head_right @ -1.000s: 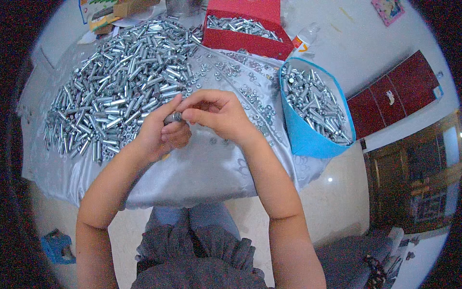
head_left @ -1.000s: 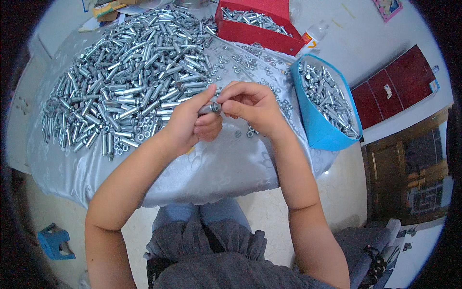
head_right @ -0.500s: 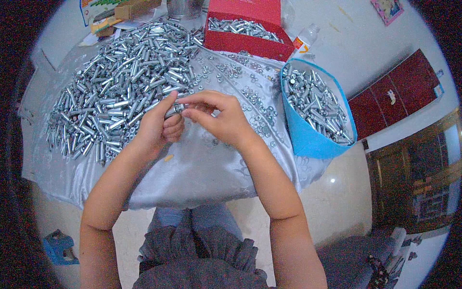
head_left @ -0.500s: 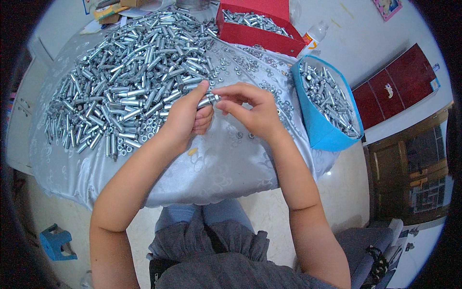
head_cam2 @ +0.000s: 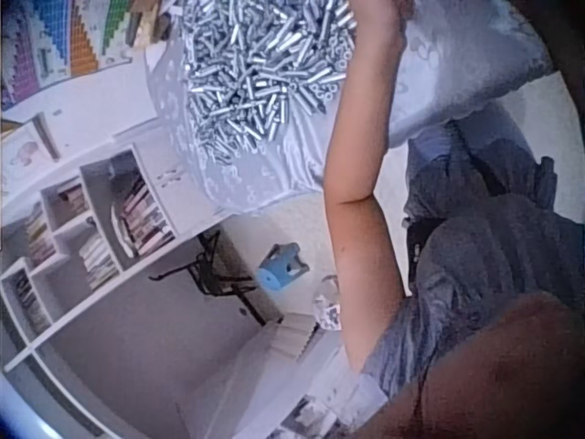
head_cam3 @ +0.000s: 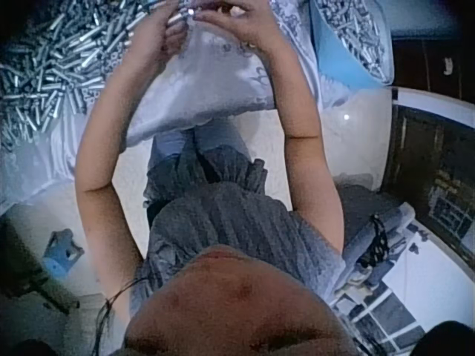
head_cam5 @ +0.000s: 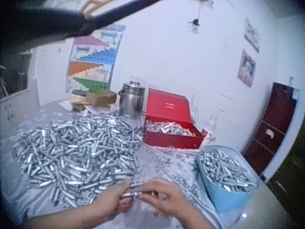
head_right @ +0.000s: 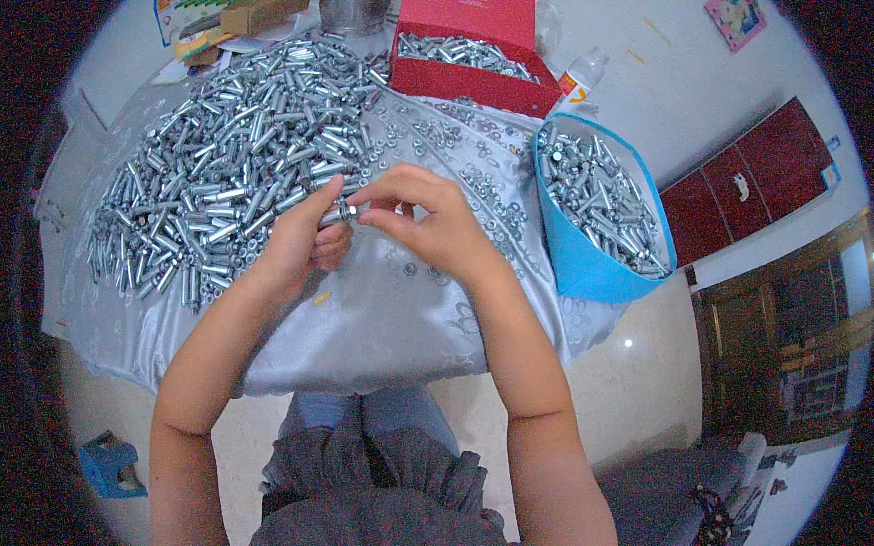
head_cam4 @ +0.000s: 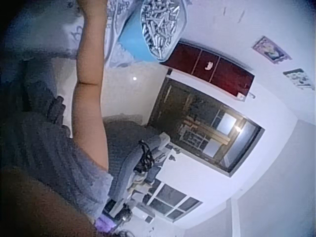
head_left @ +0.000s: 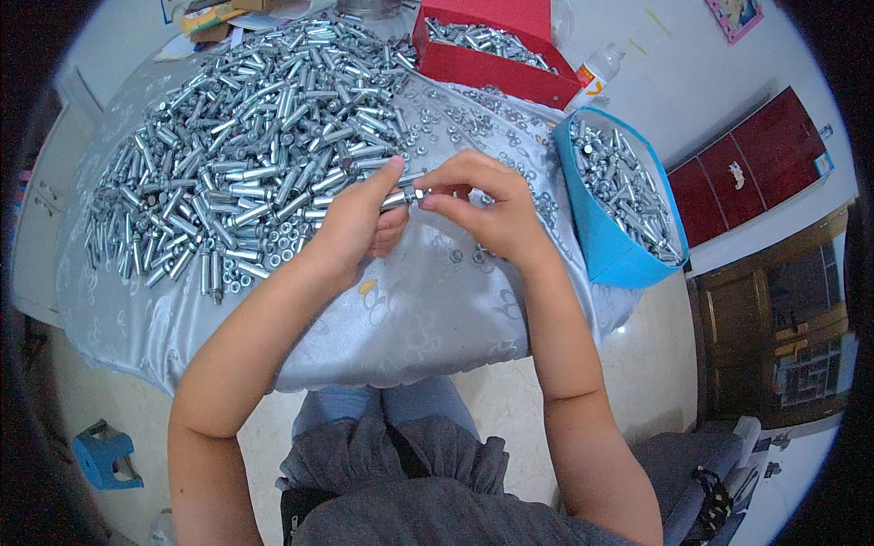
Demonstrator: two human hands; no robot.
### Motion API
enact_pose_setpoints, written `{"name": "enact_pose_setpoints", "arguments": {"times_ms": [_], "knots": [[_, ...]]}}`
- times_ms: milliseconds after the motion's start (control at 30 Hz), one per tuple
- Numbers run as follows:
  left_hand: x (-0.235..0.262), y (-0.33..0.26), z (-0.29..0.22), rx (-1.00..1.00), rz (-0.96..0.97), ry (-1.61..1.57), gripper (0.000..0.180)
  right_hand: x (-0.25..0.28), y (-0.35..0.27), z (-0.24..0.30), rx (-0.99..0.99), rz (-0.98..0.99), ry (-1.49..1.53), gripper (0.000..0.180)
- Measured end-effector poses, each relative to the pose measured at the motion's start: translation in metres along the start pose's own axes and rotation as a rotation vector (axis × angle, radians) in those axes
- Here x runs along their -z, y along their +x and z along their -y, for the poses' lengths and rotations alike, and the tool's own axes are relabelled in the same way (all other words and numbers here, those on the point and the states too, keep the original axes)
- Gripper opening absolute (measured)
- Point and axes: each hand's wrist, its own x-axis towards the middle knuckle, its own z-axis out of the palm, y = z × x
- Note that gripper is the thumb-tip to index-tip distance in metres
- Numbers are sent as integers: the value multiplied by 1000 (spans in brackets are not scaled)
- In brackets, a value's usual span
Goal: The person sits at a table covered with a white cloth, sorting through a large pile of metal bolts and washers. They repeatedly pick up a bolt, slide a washer onto it, and place the assembled unit into a blue plastic bin. The task involves repetitive manual assembly of small hardware components.
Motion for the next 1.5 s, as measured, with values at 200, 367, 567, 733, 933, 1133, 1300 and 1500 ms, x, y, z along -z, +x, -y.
{"name": "enact_pose_setpoints", "arguments": {"times_ms": [200,367,567,733,933,1133,1300,1500], "knots": [[-1,-2,1,-22,73,13,54,5,-2,3,-73,80,14,13],[2,0,2,-8,93,21,55,1,0,3,52,35,11,19],[1,0,3,16,84,13,56,7,-3,3,-88,85,46,20],[-1,0,3,41,62,38,56,6,-3,-1,65,43,-18,19],[2,0,7,41,87,0,55,3,-1,7,22,37,35,17],[-2,1,5,75,78,19,55,12,-6,1,-127,171,1,21],[-1,1,8,85,41,-36,51,5,-1,6,5,92,27,24],[-1,1,9,54,6,-42,49,-4,-2,2,-38,150,-22,18]]}}
